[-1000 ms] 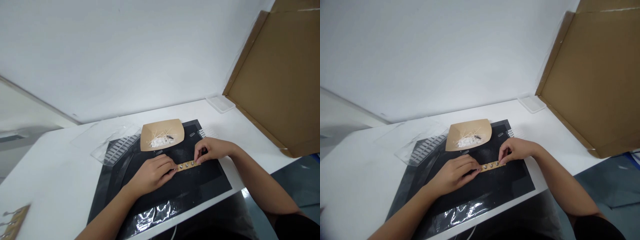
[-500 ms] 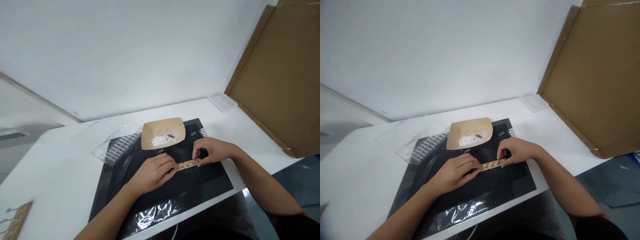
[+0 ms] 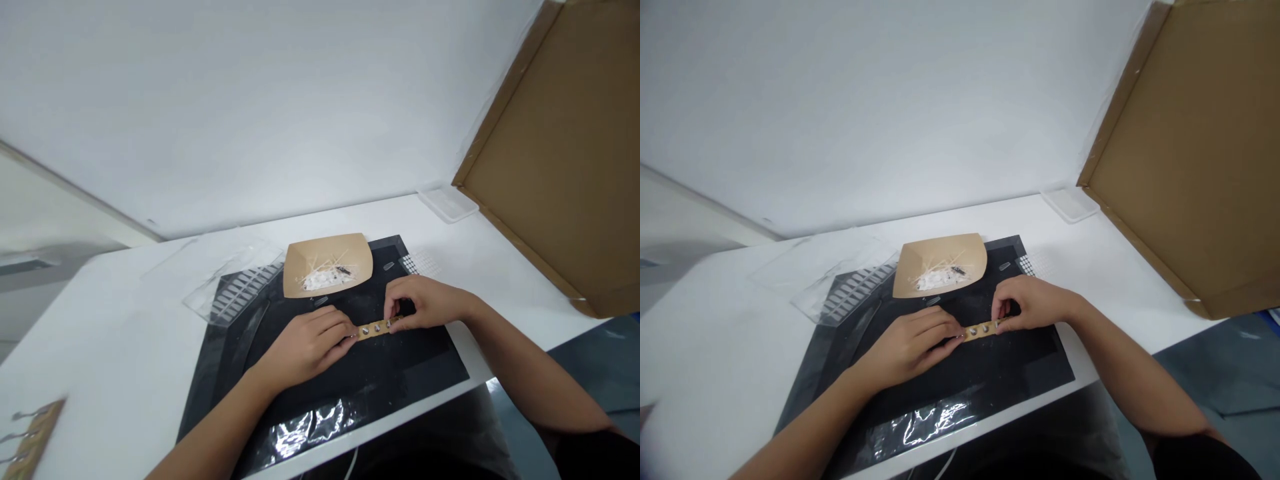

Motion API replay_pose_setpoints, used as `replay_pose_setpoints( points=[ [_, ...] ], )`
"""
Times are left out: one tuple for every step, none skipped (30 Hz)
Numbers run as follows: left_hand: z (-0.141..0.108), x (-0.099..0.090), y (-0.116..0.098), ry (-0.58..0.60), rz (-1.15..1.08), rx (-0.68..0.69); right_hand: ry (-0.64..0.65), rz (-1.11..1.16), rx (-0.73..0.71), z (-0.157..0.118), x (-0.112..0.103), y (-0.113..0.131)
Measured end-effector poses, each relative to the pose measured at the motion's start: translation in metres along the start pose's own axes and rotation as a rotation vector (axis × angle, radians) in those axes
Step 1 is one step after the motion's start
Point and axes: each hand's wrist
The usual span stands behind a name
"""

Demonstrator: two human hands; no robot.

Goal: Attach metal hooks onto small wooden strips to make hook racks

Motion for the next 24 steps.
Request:
replay_pose_setpoints(
  points=[
    [0.0, 0.0001, 0.0001, 0.001, 0.001, 0.0, 0.0, -0.005, -0.002, 0.0002, -0.0001, 0.0005],
    [0.0, 0.0003, 0.0001, 0.004, 0.002, -0.001, 0.0, -0.011, -0.003, 0.0005, -0.0002, 0.0011],
    [-0.0001, 0.0005, 0.0002, 0.007, 0.002, -0.003, -0.001, -0.017, -0.005, 0.0006, -0.0002, 0.0017],
    [-0.0002, 0.0007, 0.0002, 0.009, 0.002, -0.005, -0.003, -0.022, -0.007, 0.0008, -0.0001, 0.0024],
    [-0.0002, 0.0007, 0.0002, 0.011, 0.002, -0.007, -0.003, -0.027, -0.01, 0.0009, 0.0001, 0.0031],
    [-0.0002, 0.0007, 0.0002, 0.012, 0.003, -0.007, -0.005, -0.034, -0.012, 0.0009, 0.0006, 0.0038],
    [-0.0002, 0.0006, 0.0001, 0.011, 0.005, -0.006, -0.008, -0.044, -0.013, 0.001, 0.0012, 0.0045],
    [-0.0001, 0.0004, 0.0, 0.009, 0.006, -0.005, -0.014, -0.06, -0.011, 0.0011, 0.002, 0.0052],
    [0.0, 0.0002, -0.0001, 0.007, 0.008, -0.004, -0.018, -0.079, -0.008, 0.0012, 0.0028, 0.0058],
    [0.0001, -0.0001, -0.0002, 0.004, 0.01, -0.003, -0.023, -0.102, -0.006, 0.0014, 0.0038, 0.0064],
    [0.0001, -0.0003, -0.0003, 0.001, 0.011, -0.003, -0.027, -0.124, -0.007, 0.0017, 0.0046, 0.0069],
    [0.0001, -0.0005, -0.0003, 0.0, 0.013, -0.004, -0.032, -0.143, -0.01, 0.0019, 0.0054, 0.0073],
    [0.0, -0.0006, -0.0003, 0.001, 0.013, -0.005, -0.036, -0.155, -0.015, 0.0021, 0.0059, 0.0076],
    [-0.0001, -0.0006, -0.0002, 0.005, 0.013, -0.004, -0.038, -0.158, -0.021, 0.0022, 0.0062, 0.0078],
    [-0.0003, -0.0005, -0.0001, 0.008, 0.011, -0.005, -0.041, -0.156, -0.025, 0.0022, 0.0063, 0.008],
    [-0.0005, -0.0003, 0.0001, 0.011, 0.008, -0.005, -0.044, -0.152, -0.025, 0.002, 0.0061, 0.0081],
    [-0.0006, -0.0001, 0.0002, 0.01, 0.006, -0.004, -0.046, -0.149, -0.022, 0.0017, 0.0058, 0.0081],
    [-0.0007, 0.0002, 0.0002, 0.006, 0.005, -0.003, -0.048, -0.151, -0.02, 0.0014, 0.0053, 0.0081],
    [-0.0006, 0.0004, 0.0002, 0.002, 0.004, -0.002, -0.051, -0.157, -0.017, 0.001, 0.0049, 0.0081],
    [-0.0005, 0.0006, 0.0002, -0.003, 0.005, 0.0, -0.054, -0.166, -0.015, 0.0007, 0.0045, 0.008],
    [-0.0004, 0.0007, 0.0, -0.007, 0.007, 0.0, -0.057, -0.176, -0.013, 0.0005, 0.0042, 0.0078],
    [-0.0002, 0.0007, -0.0002, -0.01, 0.01, 0.002, -0.058, -0.183, -0.015, 0.0005, 0.0041, 0.0076],
    [-0.0001, 0.0005, -0.0004, -0.013, 0.014, 0.001, -0.061, -0.189, -0.019, 0.0007, 0.0041, 0.0073],
    [0.0001, 0.0003, -0.0007, -0.015, 0.02, 0.001, -0.062, -0.193, -0.025, 0.0012, 0.0043, 0.0069]
  ],
)
Point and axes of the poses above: each hand's wrist, its own z-axis towards the middle knuckle, its own x-axis out of the palm, y = z × x, and after that the axes turned 14 degrees about y, right-handed
